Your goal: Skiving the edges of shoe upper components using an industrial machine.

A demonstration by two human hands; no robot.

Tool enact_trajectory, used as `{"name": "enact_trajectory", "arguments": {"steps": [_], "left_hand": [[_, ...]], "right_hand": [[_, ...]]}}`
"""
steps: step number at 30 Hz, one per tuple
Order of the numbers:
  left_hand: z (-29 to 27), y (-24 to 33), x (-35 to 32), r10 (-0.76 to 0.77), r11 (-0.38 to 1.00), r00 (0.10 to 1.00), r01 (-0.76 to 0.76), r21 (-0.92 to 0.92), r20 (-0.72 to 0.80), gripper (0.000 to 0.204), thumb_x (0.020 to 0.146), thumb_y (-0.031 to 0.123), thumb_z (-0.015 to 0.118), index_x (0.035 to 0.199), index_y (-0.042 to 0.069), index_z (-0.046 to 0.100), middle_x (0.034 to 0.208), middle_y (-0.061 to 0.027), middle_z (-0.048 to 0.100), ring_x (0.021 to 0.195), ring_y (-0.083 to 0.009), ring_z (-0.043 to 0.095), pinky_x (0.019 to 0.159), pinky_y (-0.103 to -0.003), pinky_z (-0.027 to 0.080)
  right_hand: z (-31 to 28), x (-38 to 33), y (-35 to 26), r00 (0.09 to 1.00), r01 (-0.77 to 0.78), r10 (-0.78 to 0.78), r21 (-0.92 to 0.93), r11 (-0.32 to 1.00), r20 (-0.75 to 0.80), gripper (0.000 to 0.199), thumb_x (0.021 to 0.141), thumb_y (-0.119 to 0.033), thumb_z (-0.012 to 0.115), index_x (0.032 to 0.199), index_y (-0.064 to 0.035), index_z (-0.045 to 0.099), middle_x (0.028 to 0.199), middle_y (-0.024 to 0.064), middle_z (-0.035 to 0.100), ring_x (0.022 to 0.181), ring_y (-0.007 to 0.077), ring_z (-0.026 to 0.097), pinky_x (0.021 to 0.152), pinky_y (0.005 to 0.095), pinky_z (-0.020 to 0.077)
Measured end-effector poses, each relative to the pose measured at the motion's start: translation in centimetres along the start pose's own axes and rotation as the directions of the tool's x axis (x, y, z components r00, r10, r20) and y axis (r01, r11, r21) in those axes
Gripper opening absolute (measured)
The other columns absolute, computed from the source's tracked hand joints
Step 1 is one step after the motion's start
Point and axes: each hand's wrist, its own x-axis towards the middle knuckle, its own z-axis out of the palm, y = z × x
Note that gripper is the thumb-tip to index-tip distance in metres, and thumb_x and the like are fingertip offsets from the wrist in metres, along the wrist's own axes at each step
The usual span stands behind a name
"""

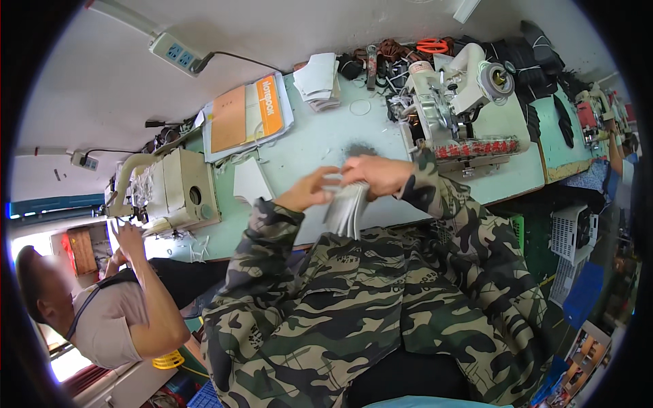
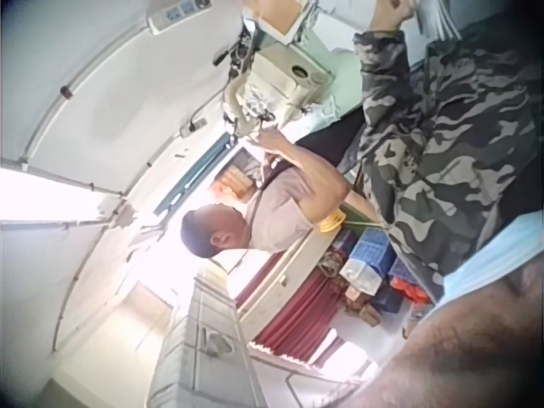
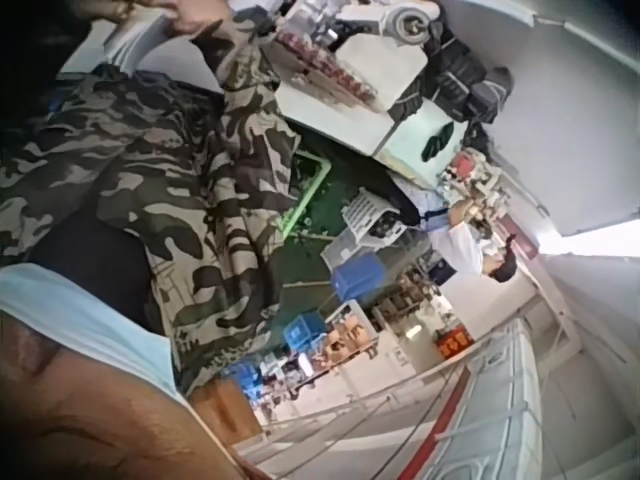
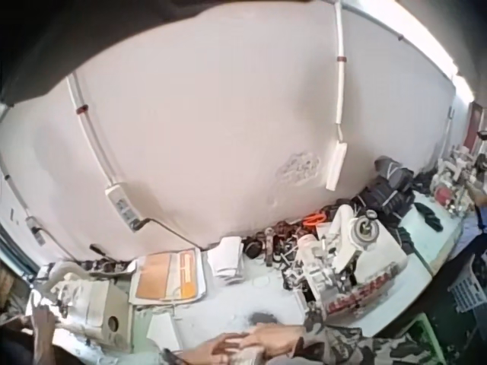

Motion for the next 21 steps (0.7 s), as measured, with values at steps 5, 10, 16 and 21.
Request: {"name": "enact_trajectory", "arguments": {"steps": [5,10,16,21], "left_hand": [[3.8,-0.6,2.8,0.269,0.89,0.96,-0.279,-0.361,-0.079,0.098,0.074,0.042,0.077,0.147,-0.001,0.026,0.133,-0.0191,0.052,0.119,-0.0288,0.056,0.101,-0.041,0.045],[2.8,-2.1,4.7,0.171,0.892,0.963,-0.241,-0.382,-0.207,0.081,0.076,0.025,0.077,0.141,-0.001,0.036,0.126,-0.0148,0.057,0.111,-0.0262,0.061,0.094,-0.04,0.052],[1.5,-4.9,5.1,0.214,0.916,0.939,-0.288,-0.279,-0.268,0.081,0.073,0.025,0.081,0.138,0.0,0.04,0.121,-0.0108,0.059,0.108,-0.0214,0.061,0.091,-0.036,0.053],[1.4,-5.5,6.1,0.148,0.941,0.941,-0.229,-0.25,-0.306,0.07,0.071,0.017,0.079,0.129,0.001,0.042,0.114,-0.0084,0.055,0.103,-0.0169,0.058,0.088,-0.032,0.051]], "right_hand": [[-1.4,0.7,1.7,0.965,-0.208,0.215,0.059,0.976,-0.148,0.067,0.067,-0.008,0.075,0.13,-0.0048,0.054,0.122,0.0205,0.052,0.11,0.0384,0.052,0.094,0.0398,0.0442],[1.9,0.7,-0.1,0.812,-0.39,0.4,0.115,0.914,-0.425,0.068,0.072,-0.005,0.062,0.137,0.0009,0.042,0.128,0.0243,0.048,0.117,0.0396,0.052,0.101,0.0407,0.0433],[2.2,-0.2,-0.2,0.773,-0.283,0.628,0.837,0.468,-0.089,0.049,0.093,-0.02,0.066,0.132,0.0053,0.05,0.126,0.0145,0.059,0.108,0.0202,0.061,0.081,0.0324,0.0576],[3.2,-0.7,0.6,0.742,-0.271,0.66,0.846,0.458,-0.12,0.04,0.092,-0.018,0.066,0.124,0.004,0.058,0.111,0.0092,0.067,0.095,0.0141,0.065,0.076,0.0273,0.0559]]}}
